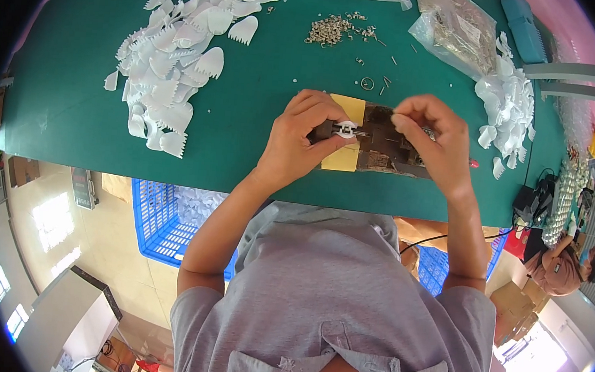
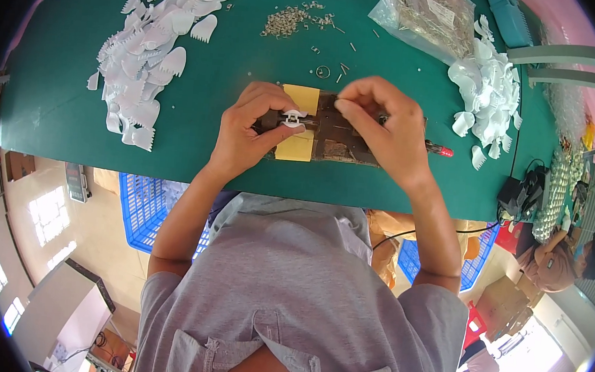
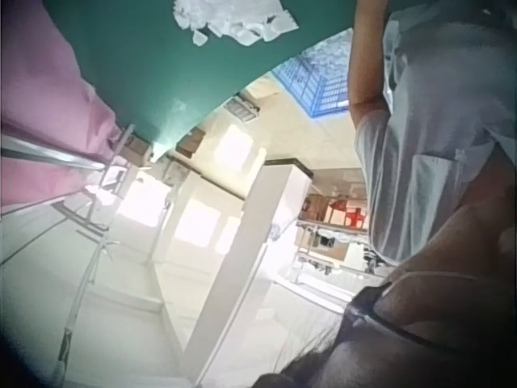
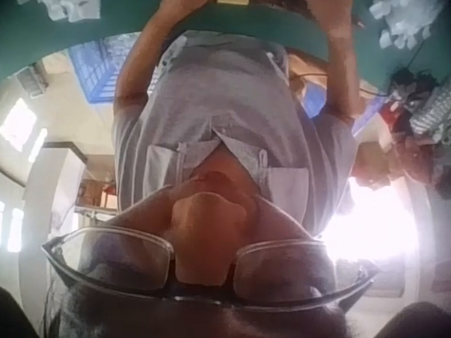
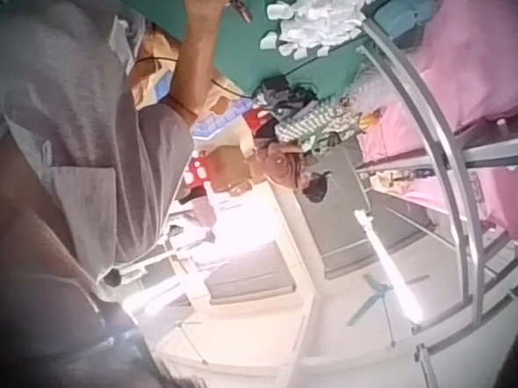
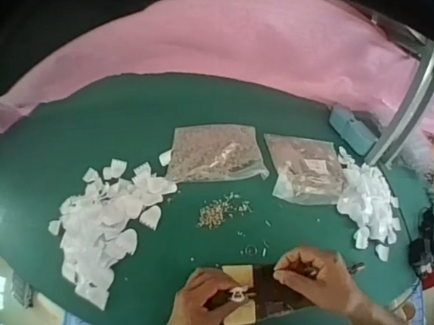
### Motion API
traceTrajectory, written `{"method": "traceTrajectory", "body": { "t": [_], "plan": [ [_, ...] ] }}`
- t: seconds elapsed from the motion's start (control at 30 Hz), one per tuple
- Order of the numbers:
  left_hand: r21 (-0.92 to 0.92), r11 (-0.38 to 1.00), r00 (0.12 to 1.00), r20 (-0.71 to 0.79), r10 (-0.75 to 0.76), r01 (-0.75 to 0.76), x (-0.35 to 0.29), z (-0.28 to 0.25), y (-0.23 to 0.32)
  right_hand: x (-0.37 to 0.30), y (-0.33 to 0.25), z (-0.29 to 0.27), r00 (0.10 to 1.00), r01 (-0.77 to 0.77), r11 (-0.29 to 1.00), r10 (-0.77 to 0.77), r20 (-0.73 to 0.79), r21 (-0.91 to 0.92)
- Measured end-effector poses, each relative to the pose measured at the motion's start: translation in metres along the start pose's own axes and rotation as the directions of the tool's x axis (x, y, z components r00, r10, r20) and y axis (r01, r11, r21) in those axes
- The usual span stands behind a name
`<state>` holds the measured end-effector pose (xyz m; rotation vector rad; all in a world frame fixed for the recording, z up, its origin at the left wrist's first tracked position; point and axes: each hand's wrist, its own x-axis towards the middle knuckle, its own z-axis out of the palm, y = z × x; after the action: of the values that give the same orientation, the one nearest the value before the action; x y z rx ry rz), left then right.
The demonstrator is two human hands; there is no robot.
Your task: Assembling metal rings into white plastic components using a workbench fixture.
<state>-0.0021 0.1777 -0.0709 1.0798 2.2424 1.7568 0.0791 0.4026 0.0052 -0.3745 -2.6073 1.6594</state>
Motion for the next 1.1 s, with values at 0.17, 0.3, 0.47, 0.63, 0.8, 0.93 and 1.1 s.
{"method": "traceTrajectory", "body": {
  "t": [0.17,0.3,0.47,0.63,0.8,0.93,1.1],
  "plan": [
    [-0.069,0.995,0.998,0.016,-0.065,0.066,-0.001,0.0,0.001,-0.013,-0.007,0.012,0.985,0.162,0.977,-0.168,-0.032,-0.138],
    [-0.093,0.993,0.997,0.022,-0.07,0.072,0.0,0.002,0.0,-0.013,-0.005,0.016,0.954,0.295,0.925,-0.298,0.022,-0.239],
    [-0.051,0.988,0.989,0.015,-0.147,0.147,-0.004,0.0,0.005,-0.026,0.021,-0.012,0.857,0.201,0.892,-0.361,-0.368,-0.406],
    [-0.037,0.999,0.999,0.013,-0.03,0.031,0.002,0.002,-0.002,-0.075,0.108,-0.063,0.798,-0.116,0.845,-0.233,-0.555,-0.522],
    [0.005,0.999,0.999,0.013,0.045,-0.045,0.002,0.001,-0.005,-0.079,0.108,-0.111,0.779,-0.262,0.902,-0.011,-0.627,-0.342],
    [-0.064,0.998,1.0,0.021,-0.02,0.021,0.003,0.006,-0.004,-0.039,0.044,-0.084,0.684,0.54,0.83,-0.336,-0.648,0.138],
    [-0.046,0.998,0.999,-0.014,-0.048,0.047,-0.002,0.001,-0.003,-0.037,0.014,-0.06,0.833,0.164,0.986,-0.157,-0.53,-0.033]
  ]
}}
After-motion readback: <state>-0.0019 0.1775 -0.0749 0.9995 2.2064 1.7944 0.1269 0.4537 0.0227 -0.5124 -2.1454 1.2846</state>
